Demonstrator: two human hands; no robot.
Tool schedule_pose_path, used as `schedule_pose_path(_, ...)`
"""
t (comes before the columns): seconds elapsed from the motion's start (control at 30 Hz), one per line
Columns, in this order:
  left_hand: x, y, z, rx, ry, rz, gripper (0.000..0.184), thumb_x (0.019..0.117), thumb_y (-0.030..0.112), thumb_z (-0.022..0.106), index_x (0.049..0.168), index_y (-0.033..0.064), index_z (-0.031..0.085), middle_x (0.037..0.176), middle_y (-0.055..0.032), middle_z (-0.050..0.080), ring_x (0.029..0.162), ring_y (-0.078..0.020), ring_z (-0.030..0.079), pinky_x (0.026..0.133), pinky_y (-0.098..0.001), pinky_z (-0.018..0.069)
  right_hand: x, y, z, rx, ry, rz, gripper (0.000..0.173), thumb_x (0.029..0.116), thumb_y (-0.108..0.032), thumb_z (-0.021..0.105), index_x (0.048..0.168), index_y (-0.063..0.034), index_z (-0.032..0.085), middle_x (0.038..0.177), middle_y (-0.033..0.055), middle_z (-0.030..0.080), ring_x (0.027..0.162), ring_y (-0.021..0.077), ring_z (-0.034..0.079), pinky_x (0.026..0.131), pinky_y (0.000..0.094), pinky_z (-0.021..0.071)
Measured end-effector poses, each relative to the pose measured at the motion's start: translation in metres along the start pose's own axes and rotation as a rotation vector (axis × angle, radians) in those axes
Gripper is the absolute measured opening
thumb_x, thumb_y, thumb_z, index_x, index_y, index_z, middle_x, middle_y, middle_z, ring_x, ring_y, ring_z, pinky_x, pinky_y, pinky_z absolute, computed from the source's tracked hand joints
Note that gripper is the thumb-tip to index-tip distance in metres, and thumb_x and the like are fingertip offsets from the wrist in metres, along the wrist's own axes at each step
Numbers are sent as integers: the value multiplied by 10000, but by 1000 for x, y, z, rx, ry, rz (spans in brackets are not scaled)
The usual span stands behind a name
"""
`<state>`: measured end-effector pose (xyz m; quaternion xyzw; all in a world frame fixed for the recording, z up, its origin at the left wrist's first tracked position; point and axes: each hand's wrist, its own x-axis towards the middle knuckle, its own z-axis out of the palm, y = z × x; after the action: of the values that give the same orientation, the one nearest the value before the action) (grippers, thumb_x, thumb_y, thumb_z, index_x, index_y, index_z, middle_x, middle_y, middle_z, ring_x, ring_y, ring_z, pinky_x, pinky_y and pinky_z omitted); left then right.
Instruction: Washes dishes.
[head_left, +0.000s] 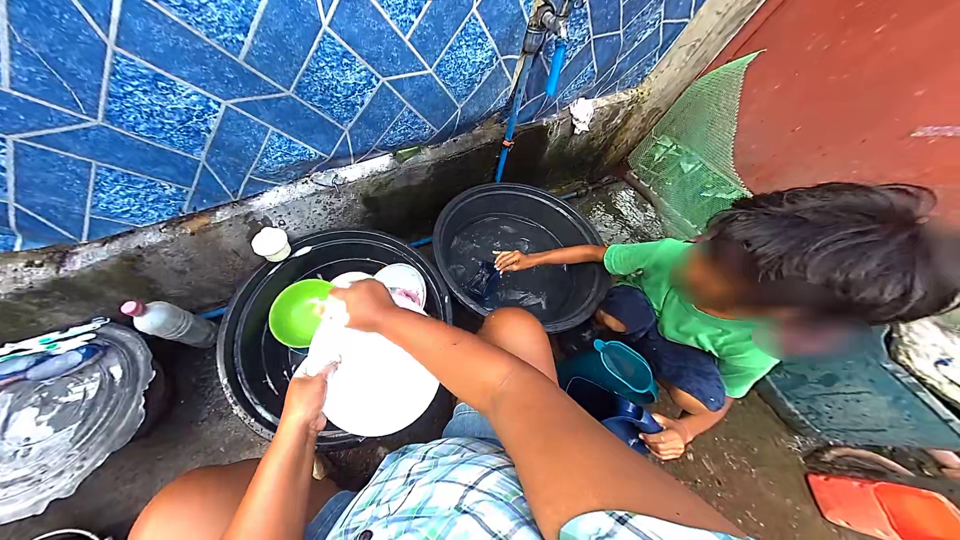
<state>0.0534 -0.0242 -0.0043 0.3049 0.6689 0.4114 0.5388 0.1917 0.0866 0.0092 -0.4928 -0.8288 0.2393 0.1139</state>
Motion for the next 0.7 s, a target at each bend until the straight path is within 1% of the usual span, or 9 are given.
schedule_pose_path(0.07,4,-5,1,58,-60,65,303,980,16,631,1267,-38,552,1010,-89,687,827,-79,678,748,-258,586,-6,-14,21,-39,-3,-366,490,1038,-456,542,1192,-22,709,1082,218,731,1078,390,689,984,590,494)
schedule_pose_path(0.13,5,-14,7,22,-13,129,260,969,-17,618,1219,-57,557,1003,-90,669,844,-70,659,771,-252,573,-7,-14,35,7,105,-516,449,1037,-393,557,1131,16,717,1051,238,728,1050,415,695,946,588,502)
schedule_pose_path(0.23,1,-16,15,-101,188,105,355,982,48,654,1304,-54,546,1069,-126,665,843,-81,660,768,-261,573,-6,2,24,99,152,-58,376,1007,-228,634,1316,-17,660,1241,248,689,1193,405,643,1062,560,460)
schedule_pose_path(0.3,1,-20,15,-174,251,81,411,993,62,643,1365,-44,503,1128,-145,643,883,-96,656,793,-275,570,3,20,16,126,201,317,395,1018,-239,616,1374,-69,622,1245,244,688,1167,424,663,986,602,517)
schedule_pose_path(0.37,2,-22,12,-138,208,5,417,989,79,656,1358,-35,498,1104,-148,655,868,-114,672,776,-291,581,5,27,14,68,166,432,382,1038,-301,581,1361,-100,621,1196,228,705,1133,409,682,936,605,540)
schedule_pose_path(0.47,3,-16,8,-16,22,-80,403,975,68,670,1337,-32,521,1077,-137,681,859,-123,685,764,-299,588,-1,7,16,-44,18,189,381,999,-287,622,1331,-102,652,1170,209,717,1148,378,666,1018,570,488)
schedule_pose_path(0.53,5,-14,10,29,-60,-21,374,962,36,677,1305,-39,549,1080,-127,697,879,-113,696,783,-286,596,-7,-9,26,-67,-13,-141,417,1051,-389,538,1234,-47,693,1121,208,727,1135,372,671,1037,563,474)
schedule_pose_path(0.6,9,-18,13,1,-56,71,304,957,-5,651,1245,-59,567,1059,-121,685,894,-106,677,804,-280,582,-9,-15,31,-61,-3,-398,402,1062,-352,528,1181,-11,704,1095,227,721,1135,398,666,1023,569,476)
schedule_pose_path(0.7,11,-16,13,-101,53,89,249,988,44,642,1212,-57,598,986,-106,708,818,-98,694,752,-276,597,-1,5,34,7,123,-334,286,961,-194,696,1191,-27,723,1176,219,713,1184,392,646,1064,559,468)
